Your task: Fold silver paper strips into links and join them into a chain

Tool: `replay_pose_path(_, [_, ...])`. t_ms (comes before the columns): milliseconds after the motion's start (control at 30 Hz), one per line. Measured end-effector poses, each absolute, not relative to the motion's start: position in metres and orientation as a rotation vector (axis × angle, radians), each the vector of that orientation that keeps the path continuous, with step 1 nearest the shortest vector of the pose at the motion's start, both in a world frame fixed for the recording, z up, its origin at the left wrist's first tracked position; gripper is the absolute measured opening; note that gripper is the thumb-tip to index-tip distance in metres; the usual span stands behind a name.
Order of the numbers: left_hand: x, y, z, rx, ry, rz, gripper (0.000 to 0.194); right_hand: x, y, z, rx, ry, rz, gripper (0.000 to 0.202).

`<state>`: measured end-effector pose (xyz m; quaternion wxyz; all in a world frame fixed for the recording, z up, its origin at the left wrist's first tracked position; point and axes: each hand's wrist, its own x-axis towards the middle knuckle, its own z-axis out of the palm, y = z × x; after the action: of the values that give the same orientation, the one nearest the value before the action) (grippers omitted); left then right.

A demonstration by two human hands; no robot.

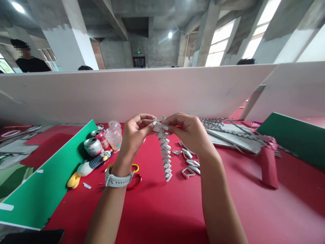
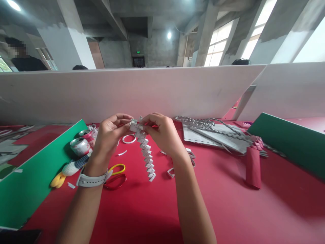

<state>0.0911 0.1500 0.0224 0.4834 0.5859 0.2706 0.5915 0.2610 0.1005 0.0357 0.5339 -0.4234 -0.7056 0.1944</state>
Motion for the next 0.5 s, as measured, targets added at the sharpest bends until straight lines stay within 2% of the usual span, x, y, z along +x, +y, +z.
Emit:
replay_pose_path(167, [0.091,0.145,0.024,1.504,0.682,1.462,0.035,0.25,0.097,0.037,-1.073,-1.642,0.334,0.016])
replay_pose_path(333, [0.094,0.14,0.024,1.709,0.757,1.526,0.017,0.245,0.092,0.036,-1.1,-1.636,0.137,0.019])
replay_pose_path(500, [0.091,0.139,0.024,1.622,0.687,1.507,0.013,0.249,0.093,0.038,-1.021,-1.605,0.393,0.013])
